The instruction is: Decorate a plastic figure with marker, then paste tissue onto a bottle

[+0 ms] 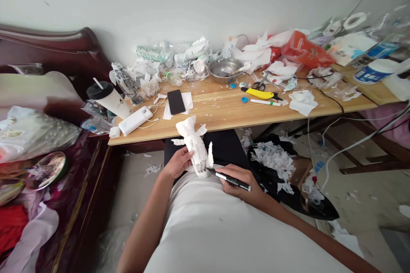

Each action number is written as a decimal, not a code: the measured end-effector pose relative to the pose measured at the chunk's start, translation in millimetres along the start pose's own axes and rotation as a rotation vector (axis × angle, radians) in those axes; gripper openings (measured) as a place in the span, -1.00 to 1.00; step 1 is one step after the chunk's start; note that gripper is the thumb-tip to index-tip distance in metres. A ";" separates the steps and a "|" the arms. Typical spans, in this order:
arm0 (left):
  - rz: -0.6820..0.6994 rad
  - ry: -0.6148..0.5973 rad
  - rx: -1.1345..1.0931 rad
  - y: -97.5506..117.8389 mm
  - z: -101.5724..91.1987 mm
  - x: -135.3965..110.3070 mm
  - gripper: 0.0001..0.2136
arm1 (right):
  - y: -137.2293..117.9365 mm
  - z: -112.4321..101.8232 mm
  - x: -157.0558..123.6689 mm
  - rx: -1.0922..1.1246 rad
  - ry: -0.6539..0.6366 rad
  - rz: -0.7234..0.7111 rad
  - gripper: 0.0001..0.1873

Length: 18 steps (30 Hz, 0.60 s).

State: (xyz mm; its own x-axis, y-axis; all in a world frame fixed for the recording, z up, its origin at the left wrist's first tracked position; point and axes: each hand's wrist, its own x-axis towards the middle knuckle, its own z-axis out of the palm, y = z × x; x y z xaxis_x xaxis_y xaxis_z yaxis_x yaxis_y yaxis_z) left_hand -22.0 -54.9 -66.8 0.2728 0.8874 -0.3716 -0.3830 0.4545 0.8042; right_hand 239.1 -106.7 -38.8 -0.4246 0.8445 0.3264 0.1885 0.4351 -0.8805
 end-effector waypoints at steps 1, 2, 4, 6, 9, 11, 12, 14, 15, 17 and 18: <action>0.001 0.001 -0.001 0.0 -0.2 -0.3 -0.54 | -1.0 0.4 0.3 0.001 -0.006 -0.003 -0.69; 0.003 0.004 -0.001 -0.1 -0.5 -0.5 -0.54 | -1.9 0.7 0.6 0.001 -0.004 -0.005 -0.70; 0.007 0.009 -0.002 -0.5 -0.9 -0.5 -0.54 | -3.0 1.3 0.7 0.001 0.014 -0.003 -0.68; 0.008 0.011 -0.002 -1.1 -1.5 -0.2 -0.53 | -2.7 1.3 0.5 -0.004 0.030 0.006 -0.65; 0.000 0.010 0.000 -1.9 -2.6 0.3 -0.52 | -0.4 1.0 -0.2 -0.012 0.015 0.011 -0.65; -0.003 0.012 0.002 -2.1 -3.1 0.5 -0.51 | 0.9 0.6 -0.7 -0.015 -0.001 0.010 -0.68; -0.002 0.014 0.002 -2.0 -3.1 0.6 -0.51 | 1.0 0.4 -0.9 -0.016 -0.001 0.012 -0.68; -0.002 0.018 0.002 -1.8 -2.7 0.8 -0.50 | 0.6 0.0 -1.0 -0.016 0.011 0.017 -0.67; -0.003 0.019 0.002 -1.7 -2.3 0.8 -0.49 | 0.2 0.0 -0.6 -0.015 0.015 0.020 -0.66; -0.007 0.023 0.001 -1.3 -1.1 0.7 -0.49 | 0.2 0.8 1.0 -0.012 0.012 0.018 -0.66; -0.010 0.025 -0.001 -1.0 -0.4 0.6 -0.49 | 0.8 1.5 2.2 -0.011 0.004 0.014 -0.67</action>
State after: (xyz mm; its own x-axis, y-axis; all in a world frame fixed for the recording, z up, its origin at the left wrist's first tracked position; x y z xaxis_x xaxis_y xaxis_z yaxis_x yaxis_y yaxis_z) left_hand -21.7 -54.8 -68.1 0.2542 0.8844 -0.3915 -0.3810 0.4637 0.7999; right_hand 237.0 -105.0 -39.2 -0.4188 0.8515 0.3155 0.2043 0.4268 -0.8810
